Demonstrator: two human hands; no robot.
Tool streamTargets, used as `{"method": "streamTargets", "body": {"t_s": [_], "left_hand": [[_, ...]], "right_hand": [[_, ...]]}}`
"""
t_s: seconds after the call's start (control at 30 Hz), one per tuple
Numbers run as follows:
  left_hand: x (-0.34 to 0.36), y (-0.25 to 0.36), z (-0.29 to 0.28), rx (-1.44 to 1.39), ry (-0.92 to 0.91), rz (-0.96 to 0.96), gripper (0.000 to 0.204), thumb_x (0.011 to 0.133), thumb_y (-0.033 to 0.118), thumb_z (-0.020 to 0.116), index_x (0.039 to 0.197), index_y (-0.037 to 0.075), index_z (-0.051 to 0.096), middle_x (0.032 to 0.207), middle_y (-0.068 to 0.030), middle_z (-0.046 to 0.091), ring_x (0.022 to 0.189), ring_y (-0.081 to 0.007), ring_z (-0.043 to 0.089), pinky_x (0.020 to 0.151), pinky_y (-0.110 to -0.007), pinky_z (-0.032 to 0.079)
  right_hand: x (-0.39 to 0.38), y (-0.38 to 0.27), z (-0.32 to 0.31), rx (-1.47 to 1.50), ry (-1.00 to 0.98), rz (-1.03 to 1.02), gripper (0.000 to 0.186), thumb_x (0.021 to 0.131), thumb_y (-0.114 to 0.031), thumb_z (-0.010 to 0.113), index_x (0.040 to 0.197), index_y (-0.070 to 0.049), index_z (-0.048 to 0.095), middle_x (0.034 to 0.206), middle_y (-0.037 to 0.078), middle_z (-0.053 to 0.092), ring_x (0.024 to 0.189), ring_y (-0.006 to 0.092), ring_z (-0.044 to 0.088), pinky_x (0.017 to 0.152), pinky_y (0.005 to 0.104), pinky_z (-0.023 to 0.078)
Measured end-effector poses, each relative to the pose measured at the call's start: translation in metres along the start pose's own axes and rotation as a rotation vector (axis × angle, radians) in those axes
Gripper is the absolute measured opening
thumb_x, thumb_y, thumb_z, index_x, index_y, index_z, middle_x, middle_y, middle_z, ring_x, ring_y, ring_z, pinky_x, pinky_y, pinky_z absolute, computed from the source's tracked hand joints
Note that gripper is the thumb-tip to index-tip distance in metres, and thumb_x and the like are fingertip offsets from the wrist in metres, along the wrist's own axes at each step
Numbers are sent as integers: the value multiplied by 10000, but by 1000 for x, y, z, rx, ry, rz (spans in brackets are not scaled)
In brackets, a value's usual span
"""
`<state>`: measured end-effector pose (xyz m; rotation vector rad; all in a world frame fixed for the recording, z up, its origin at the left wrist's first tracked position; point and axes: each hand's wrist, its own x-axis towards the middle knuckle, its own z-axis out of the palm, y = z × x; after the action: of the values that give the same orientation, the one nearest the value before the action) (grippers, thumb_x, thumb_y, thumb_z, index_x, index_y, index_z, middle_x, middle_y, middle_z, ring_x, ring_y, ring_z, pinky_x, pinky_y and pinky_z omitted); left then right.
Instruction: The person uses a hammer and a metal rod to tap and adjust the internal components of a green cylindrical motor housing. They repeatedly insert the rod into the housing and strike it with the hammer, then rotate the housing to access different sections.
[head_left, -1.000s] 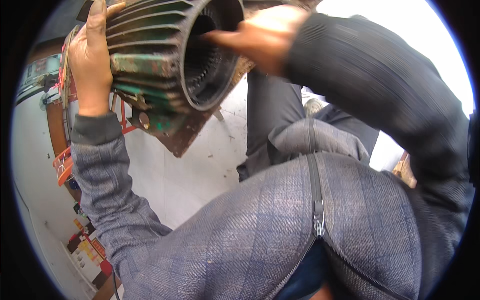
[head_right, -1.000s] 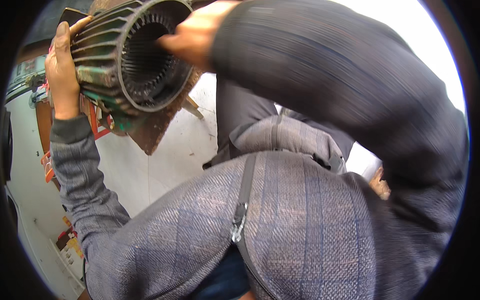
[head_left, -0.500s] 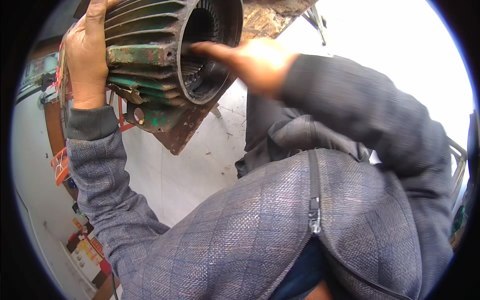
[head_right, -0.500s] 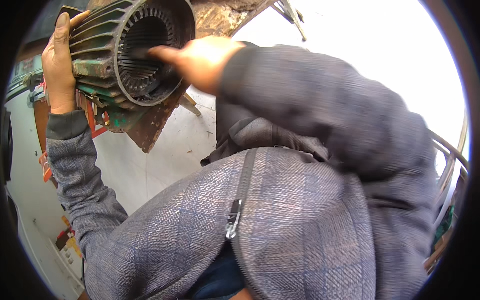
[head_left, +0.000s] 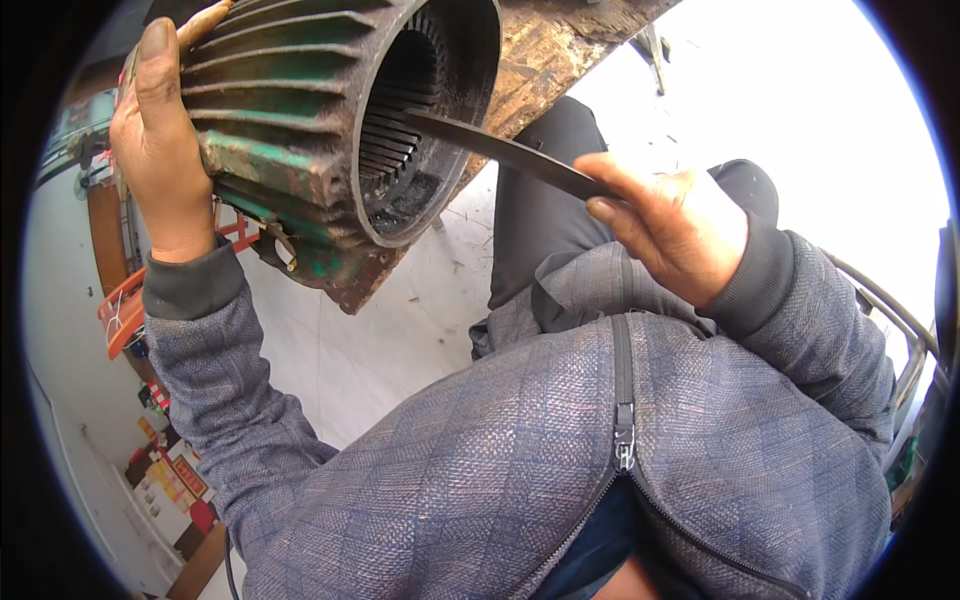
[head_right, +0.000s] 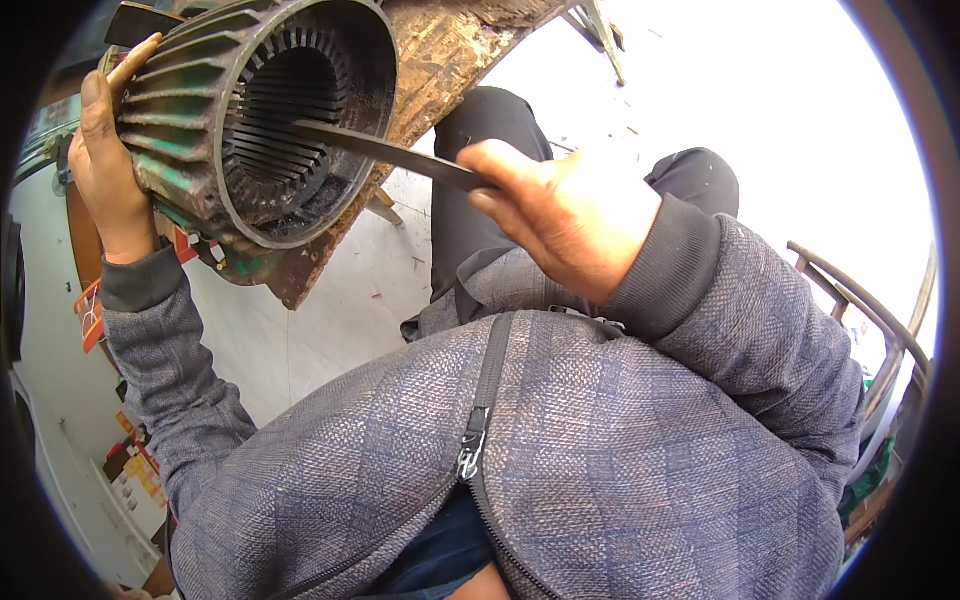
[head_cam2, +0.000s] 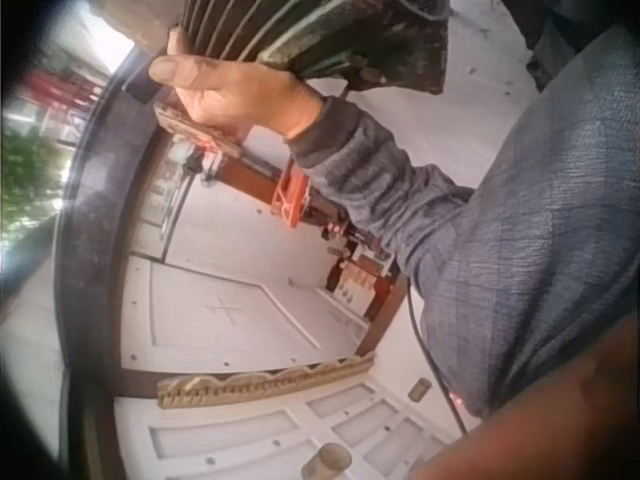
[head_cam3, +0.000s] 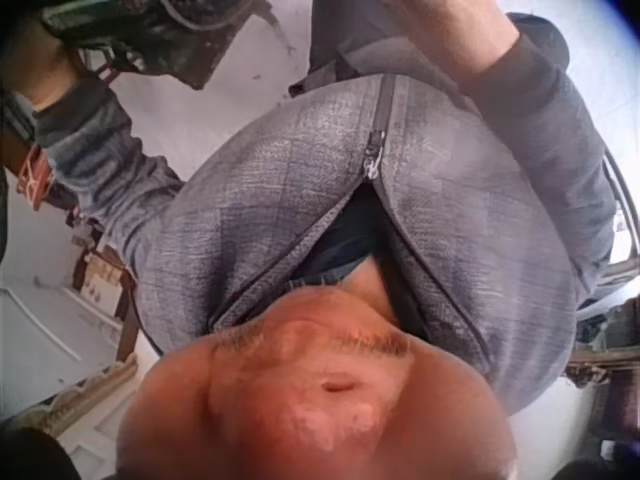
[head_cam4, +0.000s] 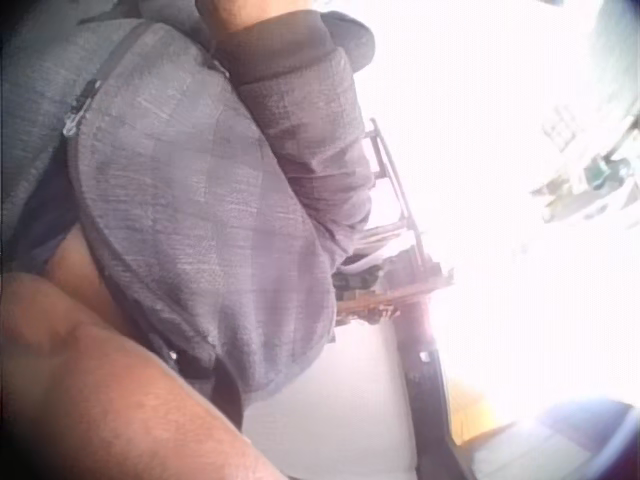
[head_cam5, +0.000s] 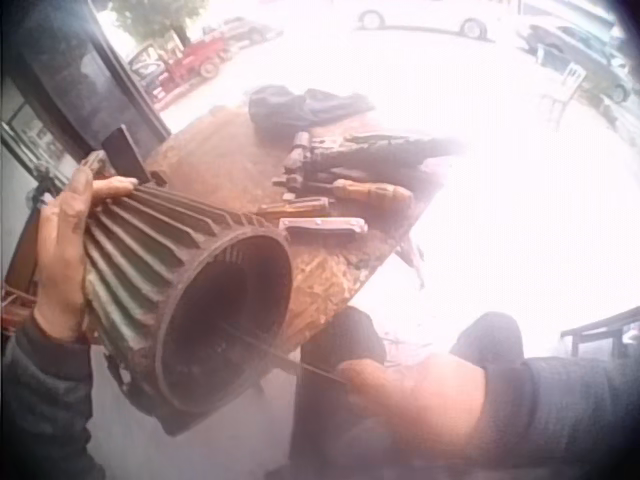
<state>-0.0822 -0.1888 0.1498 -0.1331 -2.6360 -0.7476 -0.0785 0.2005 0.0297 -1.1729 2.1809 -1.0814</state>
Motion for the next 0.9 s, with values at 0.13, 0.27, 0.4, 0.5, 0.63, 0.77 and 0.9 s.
{"method": "streamTargets", "body": {"t_s": [0.13,0.27,0.4,0.5,0.63,0.77,0.9], "left_hand": [[5,0,0,-4,-16,-24,644,1164,481,327,1328,4,727,1345,-129,716,1253,-202,643,1158,-326,436],[4,1,0,-36,-15,-82,642,1165,482,335,1321,-1,727,1344,-132,717,1256,-207,645,1155,-327,441],[6,0,0,15,-21,-22,636,1166,476,337,1317,-4,726,1344,-132,719,1261,-209,646,1154,-324,445],[6,-2,1,-21,-29,-5,632,1166,472,340,1326,-7,719,1340,-127,720,1259,-205,646,1155,-325,447],[3,-2,-1,-36,-29,-55,623,1167,459,340,1344,-11,709,1338,-121,719,1248,-196,649,1150,-321,452],[5,-2,-2,-52,-39,15,617,1172,436,324,1342,-18,707,1342,-122,716,1234,-190,652,1140,-314,456],[8,-4,-1,-50,-40,-23,606,1175,412,315,1334,-21,709,1342,-127,715,1231,-192,650,1135,-314,458]], "right_hand": [[-1,10,6,-245,103,-13,331,1028,-83,599,1355,-37,578,691,129,676,560,273,696,540,390,572],[16,-1,8,-365,98,-93,653,911,27,617,1546,-42,479,820,149,682,674,277,713,626,388,597],[46,-10,20,-380,46,-87,858,872,61,583,1669,-92,307,729,123,656,618,243,695,584,380,590],[74,-11,26,-292,0,-128,856,932,-2,572,1693,-98,191,773,180,696,680,334,728,636,435,610],[75,-22,5,-467,24,-79,805,950,14,539,1686,-187,281,718,151,664,588,278,691,536,415,573],[47,-17,-6,-680,83,-153,951,872,115,527,1711,-234,248,651,51,543,439,153,519,440,352,509],[79,-13,35,-397,78,-182,972,900,76,568,1725,-246,167,642,83,604,524,179,643,492,351,569]]}}
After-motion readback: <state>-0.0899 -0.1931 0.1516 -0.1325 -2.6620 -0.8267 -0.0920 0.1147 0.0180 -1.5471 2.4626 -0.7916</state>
